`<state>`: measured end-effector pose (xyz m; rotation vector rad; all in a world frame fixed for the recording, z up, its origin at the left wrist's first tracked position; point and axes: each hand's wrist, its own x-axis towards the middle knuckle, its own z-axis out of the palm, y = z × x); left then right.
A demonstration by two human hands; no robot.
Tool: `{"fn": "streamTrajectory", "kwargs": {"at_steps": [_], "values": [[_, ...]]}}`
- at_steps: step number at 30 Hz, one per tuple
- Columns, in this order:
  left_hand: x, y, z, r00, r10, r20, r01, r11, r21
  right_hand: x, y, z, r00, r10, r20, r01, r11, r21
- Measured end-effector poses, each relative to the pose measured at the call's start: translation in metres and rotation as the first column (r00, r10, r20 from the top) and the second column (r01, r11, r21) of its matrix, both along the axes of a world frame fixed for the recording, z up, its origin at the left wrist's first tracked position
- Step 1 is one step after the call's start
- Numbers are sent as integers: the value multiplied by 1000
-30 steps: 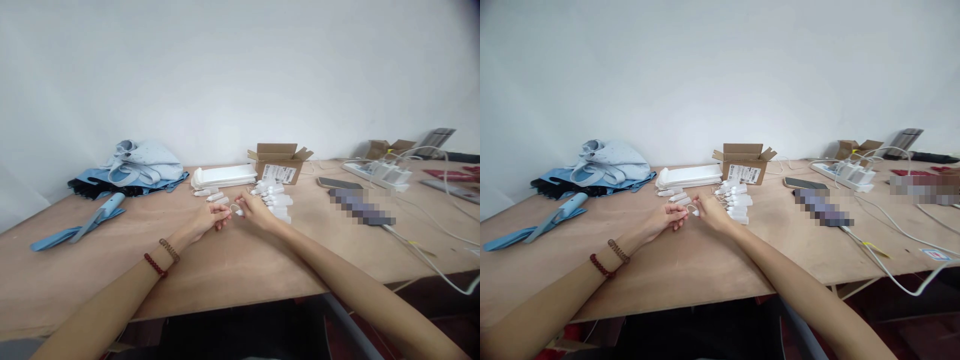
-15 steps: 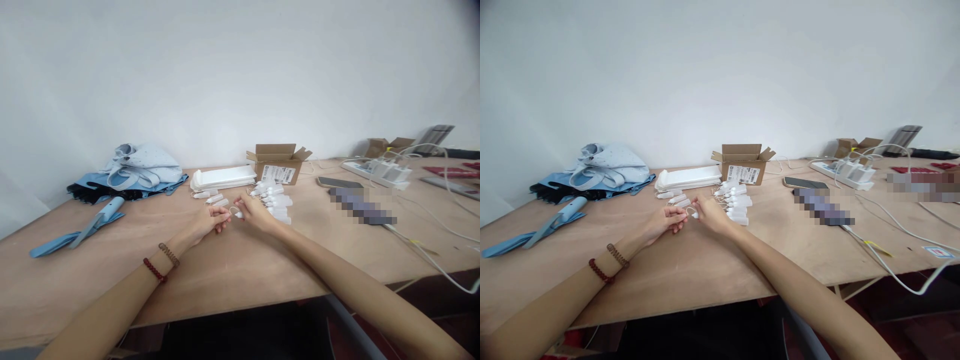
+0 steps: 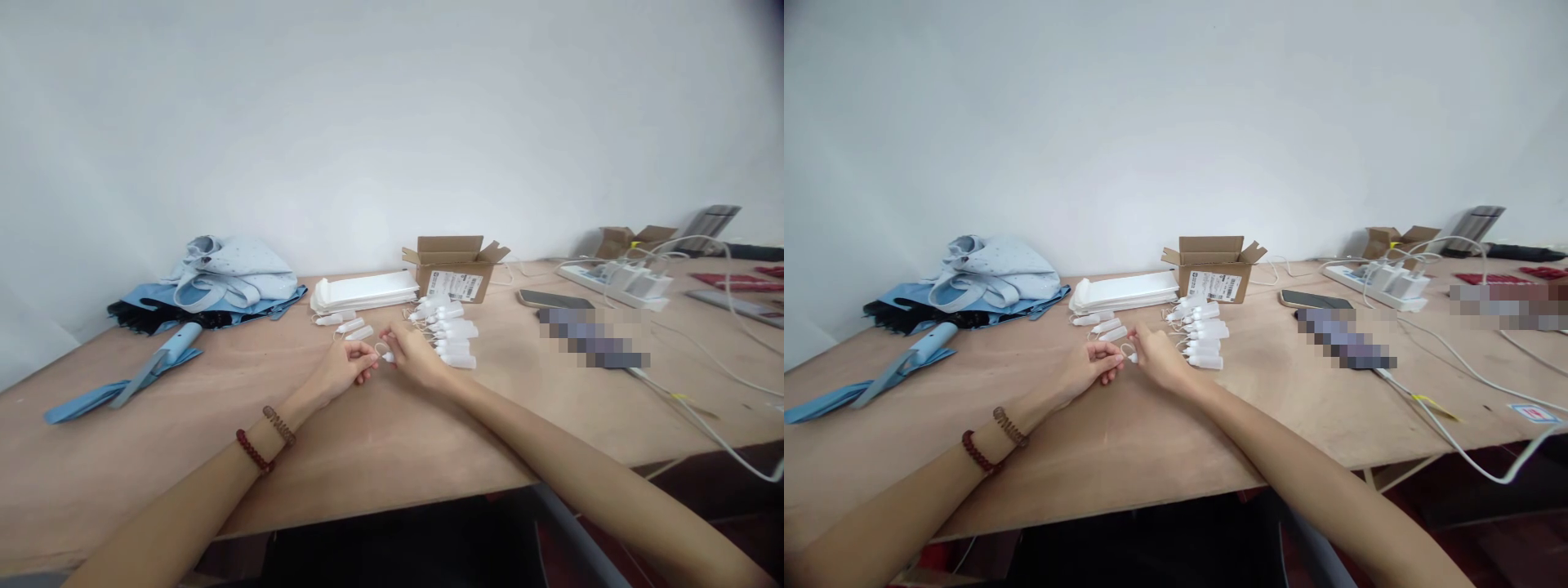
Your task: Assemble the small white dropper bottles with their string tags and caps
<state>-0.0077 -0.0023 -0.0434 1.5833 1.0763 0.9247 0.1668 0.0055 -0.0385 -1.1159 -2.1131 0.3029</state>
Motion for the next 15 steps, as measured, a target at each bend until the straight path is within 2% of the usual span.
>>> {"fn": "streamTrajectory", "kwargs": {"at_steps": [15], "values": [[2,1,-4,1000,-28,0,28,999,-18,-3,-3,-2,1000,-25,-2,25,1000,10]]}}
